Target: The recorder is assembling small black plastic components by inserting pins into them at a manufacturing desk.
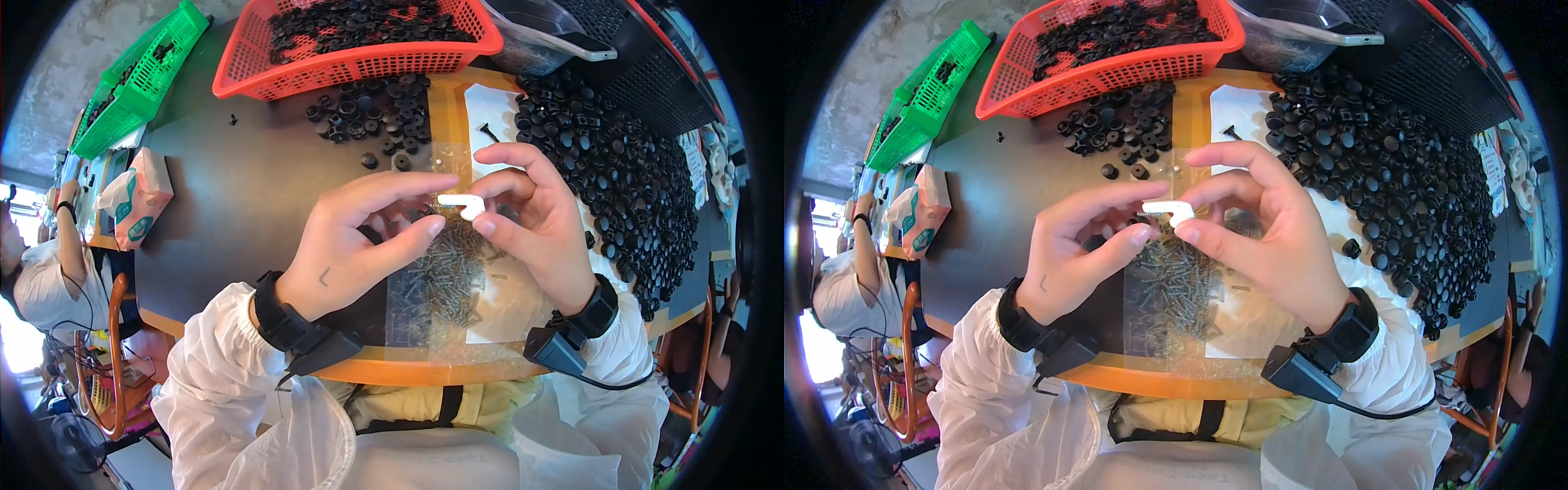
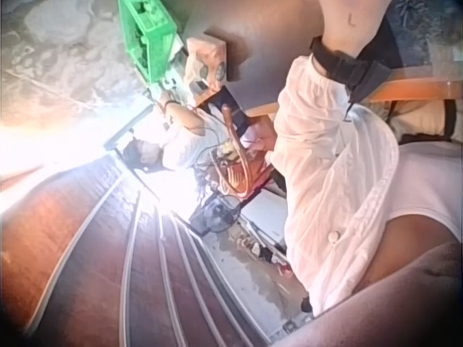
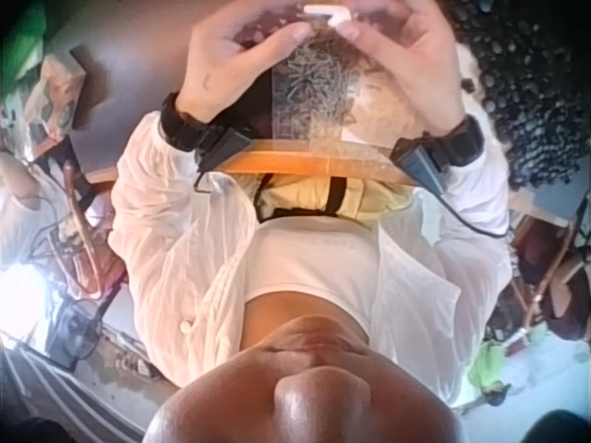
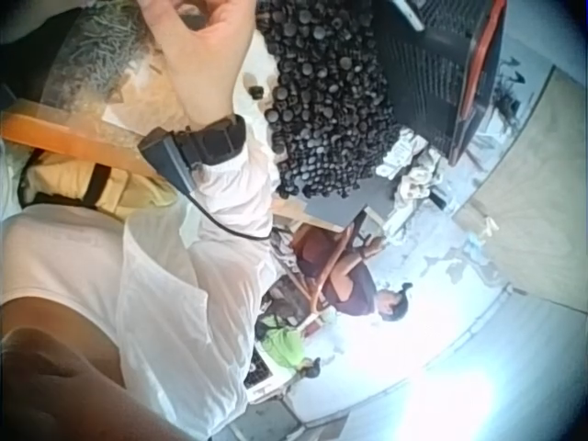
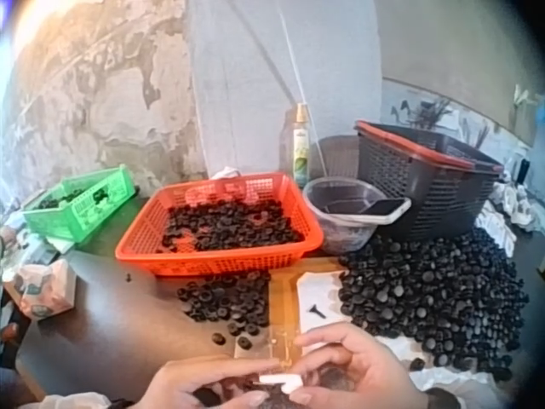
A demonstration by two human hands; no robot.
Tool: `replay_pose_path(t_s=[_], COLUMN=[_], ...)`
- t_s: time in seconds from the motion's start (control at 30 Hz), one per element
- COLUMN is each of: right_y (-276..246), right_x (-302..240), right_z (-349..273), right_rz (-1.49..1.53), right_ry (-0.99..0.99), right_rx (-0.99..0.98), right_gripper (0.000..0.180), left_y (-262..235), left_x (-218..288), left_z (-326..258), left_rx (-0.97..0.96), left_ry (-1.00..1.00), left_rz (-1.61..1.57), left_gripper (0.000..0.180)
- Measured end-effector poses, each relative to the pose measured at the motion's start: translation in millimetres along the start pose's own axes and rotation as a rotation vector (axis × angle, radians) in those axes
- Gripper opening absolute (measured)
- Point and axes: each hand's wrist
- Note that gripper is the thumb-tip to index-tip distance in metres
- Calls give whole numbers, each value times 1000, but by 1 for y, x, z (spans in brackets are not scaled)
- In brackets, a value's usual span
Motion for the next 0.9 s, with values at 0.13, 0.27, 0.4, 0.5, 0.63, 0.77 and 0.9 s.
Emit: replay_pose_path(t_s=[0.13,0.27,0.4,0.5,0.63,0.77,0.9], right_y=[1,3,6,7,5,3,4], right_x=[1,2,5,5,5,6,3], right_z=[0,-2,-3,-2,-2,-1,0], right_rz=[-66,-184,-334,-410,-501,-583,-616], right_ry=[-31,-80,-169,-220,-261,-285,-311], right_rx=[8,26,125,167,185,202,201], right_gripper=[51,51,48,45,45,45,45], left_y=[-1,-1,-1,-2,3,1,-2], left_x=[0,0,-4,-8,-11,-9,-8], left_z=[1,1,2,1,3,3,2], left_rx=[-49,-4,5,0,32,17,-40], left_ry=[-75,-115,-95,-89,-74,-82,-102], left_rz=[24,19,38,9,-71,-60,-54], left_gripper=[30,27,24,23,21,21,25])
Point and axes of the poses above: each hand's wrist, its own z-axis towards the middle knuckle, its own y-axis out of the palm, x = y × z, and after that the axes turned 13 degrees about -z, right-handed
